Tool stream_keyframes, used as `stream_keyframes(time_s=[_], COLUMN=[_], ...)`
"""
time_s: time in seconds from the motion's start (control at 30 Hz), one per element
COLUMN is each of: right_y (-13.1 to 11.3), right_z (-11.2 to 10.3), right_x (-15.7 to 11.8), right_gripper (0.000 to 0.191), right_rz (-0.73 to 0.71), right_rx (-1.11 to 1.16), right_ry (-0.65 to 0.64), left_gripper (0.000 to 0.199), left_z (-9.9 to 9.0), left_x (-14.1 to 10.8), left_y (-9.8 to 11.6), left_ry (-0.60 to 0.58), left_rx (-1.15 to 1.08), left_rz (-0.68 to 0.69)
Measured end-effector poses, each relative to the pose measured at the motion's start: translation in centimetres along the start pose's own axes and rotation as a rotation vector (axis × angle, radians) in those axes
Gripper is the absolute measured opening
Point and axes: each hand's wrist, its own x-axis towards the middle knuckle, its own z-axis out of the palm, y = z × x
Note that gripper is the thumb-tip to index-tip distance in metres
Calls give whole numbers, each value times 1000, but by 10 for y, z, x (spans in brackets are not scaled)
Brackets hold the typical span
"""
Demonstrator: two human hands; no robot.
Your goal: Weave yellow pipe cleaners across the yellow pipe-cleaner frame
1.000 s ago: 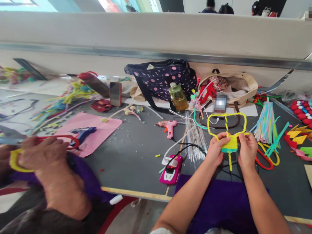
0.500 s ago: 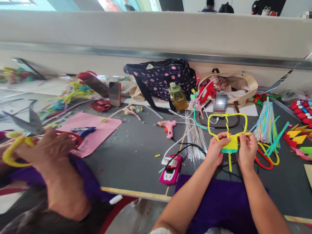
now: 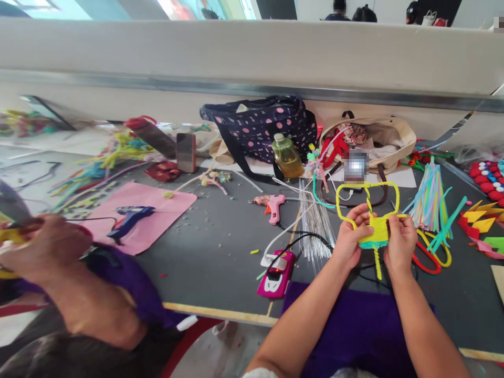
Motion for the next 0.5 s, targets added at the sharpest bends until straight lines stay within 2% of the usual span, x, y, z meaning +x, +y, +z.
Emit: stream_keyframes(time_s=[0.13,0.5], right_y=[0,2], right_z=[-1,0], right_x=[0,-1], right_gripper=[29,30], right_rz=[21,14], right_rx=[1,-8], right_ry=[-5,-5], left_gripper=[61,44], left_z=[0,-5], left_x=[1,2], left_y=[-1,-4], left_ry=[3,30], left_rx=[0,71], left_rz=[12,-22])
